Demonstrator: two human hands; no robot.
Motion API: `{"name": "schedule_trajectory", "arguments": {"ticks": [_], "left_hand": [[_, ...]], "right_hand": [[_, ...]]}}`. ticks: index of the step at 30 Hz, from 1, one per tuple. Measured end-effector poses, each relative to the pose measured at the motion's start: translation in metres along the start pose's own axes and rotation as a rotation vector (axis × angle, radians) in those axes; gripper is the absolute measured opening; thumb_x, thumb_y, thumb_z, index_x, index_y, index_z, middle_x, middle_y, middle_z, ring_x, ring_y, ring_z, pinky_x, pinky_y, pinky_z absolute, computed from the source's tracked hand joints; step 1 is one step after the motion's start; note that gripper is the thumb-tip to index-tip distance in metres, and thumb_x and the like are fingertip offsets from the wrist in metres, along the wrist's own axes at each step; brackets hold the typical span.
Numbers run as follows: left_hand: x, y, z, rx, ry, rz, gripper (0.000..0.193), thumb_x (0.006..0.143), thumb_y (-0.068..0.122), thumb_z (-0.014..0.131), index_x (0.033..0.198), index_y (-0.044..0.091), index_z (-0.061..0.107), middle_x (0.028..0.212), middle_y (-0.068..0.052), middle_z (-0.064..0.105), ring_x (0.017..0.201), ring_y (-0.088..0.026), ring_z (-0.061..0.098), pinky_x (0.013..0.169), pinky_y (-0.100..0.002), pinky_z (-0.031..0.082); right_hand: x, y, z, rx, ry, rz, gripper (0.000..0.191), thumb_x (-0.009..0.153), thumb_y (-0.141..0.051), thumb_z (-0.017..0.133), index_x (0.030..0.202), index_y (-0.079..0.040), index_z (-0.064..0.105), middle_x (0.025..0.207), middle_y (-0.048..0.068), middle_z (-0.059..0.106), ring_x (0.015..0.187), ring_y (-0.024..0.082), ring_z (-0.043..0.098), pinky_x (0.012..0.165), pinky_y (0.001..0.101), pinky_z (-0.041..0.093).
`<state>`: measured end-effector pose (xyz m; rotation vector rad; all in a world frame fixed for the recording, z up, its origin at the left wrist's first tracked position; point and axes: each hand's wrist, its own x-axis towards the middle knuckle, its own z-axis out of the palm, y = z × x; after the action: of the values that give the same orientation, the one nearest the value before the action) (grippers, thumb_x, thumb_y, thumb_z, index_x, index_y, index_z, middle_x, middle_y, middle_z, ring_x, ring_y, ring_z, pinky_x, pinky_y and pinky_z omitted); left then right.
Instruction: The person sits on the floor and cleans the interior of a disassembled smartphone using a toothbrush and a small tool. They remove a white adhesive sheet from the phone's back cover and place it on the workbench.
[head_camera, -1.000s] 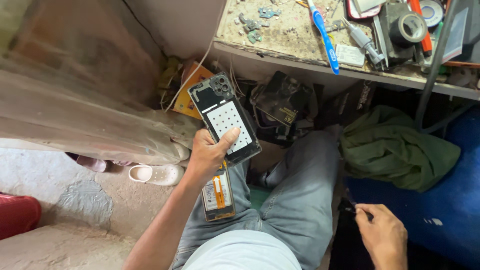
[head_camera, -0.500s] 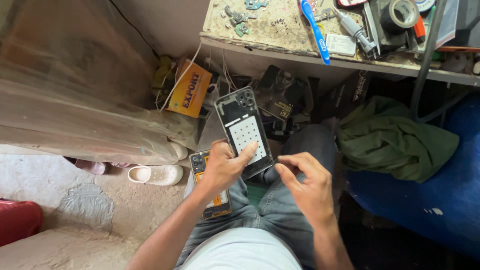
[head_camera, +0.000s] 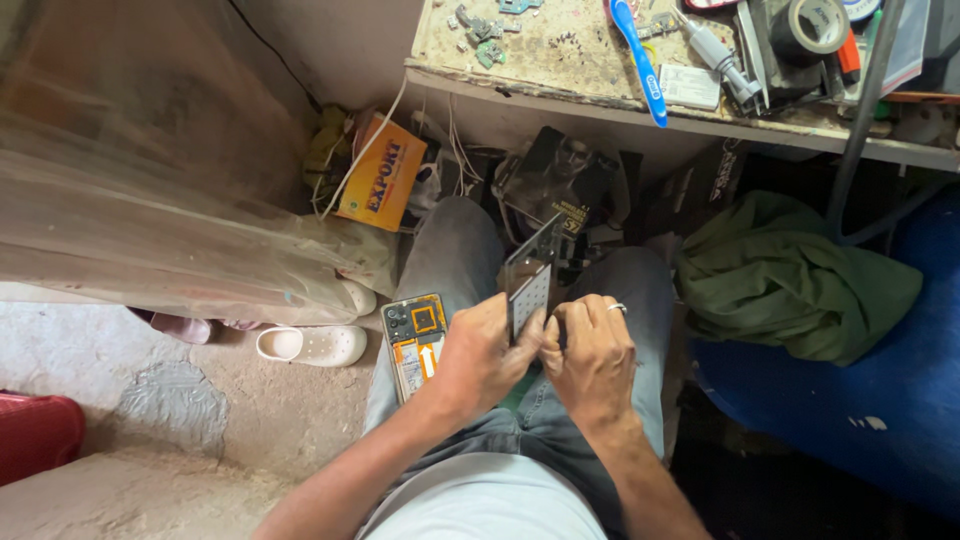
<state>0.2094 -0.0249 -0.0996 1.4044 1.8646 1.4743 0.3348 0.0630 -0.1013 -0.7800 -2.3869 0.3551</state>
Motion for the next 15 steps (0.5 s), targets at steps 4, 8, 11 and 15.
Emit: {"name": "schedule_trajectory", "arguments": {"ticks": [4,8,11,15], "left_hand": [[-0.001,0.002,0.001,0.125,0.011,0.058,0.016,0.090,0.009,0.076,0.088,0.000,0.063,0.076,-0.016,0.061,0.070,-0.037,0.064,0.060,-0.045,0.049],[-0.001,0.002,0.004,0.120,-0.005,0.087,0.018,0.086,0.010,0.077,0.089,0.000,0.063,0.076,-0.017,0.060,0.069,-0.038,0.063,0.059,-0.046,0.049],[0.000,0.003,0.006,0.100,0.001,0.083,0.013,0.090,0.009,0.074,0.090,0.000,0.064,0.077,-0.016,0.061,0.069,-0.037,0.063,0.060,-0.044,0.049],[0.003,0.010,0.007,-0.083,-0.025,-0.142,0.016,0.096,0.011,0.071,0.088,0.000,0.064,0.074,-0.015,0.062,0.060,-0.030,0.062,0.057,-0.040,0.050]], "right_hand": [[-0.005,0.001,0.000,0.031,0.023,0.014,0.011,0.087,-0.008,0.065,0.084,-0.001,0.059,0.084,0.015,0.058,0.081,0.035,0.059,0.073,0.0455,0.050],[-0.012,0.004,0.004,0.013,0.091,-0.003,0.011,0.087,-0.008,0.065,0.087,0.001,0.057,0.085,0.016,0.057,0.081,0.036,0.058,0.073,0.0450,0.050],[-0.017,0.007,0.009,0.013,0.134,-0.001,0.010,0.085,-0.006,0.063,0.087,0.000,0.055,0.084,0.015,0.056,0.080,0.035,0.057,0.073,0.0458,0.049],[-0.022,0.013,0.008,0.084,0.163,0.084,0.011,0.084,-0.005,0.061,0.083,-0.001,0.051,0.081,0.014,0.052,0.075,0.033,0.053,0.070,0.0455,0.046]]}}
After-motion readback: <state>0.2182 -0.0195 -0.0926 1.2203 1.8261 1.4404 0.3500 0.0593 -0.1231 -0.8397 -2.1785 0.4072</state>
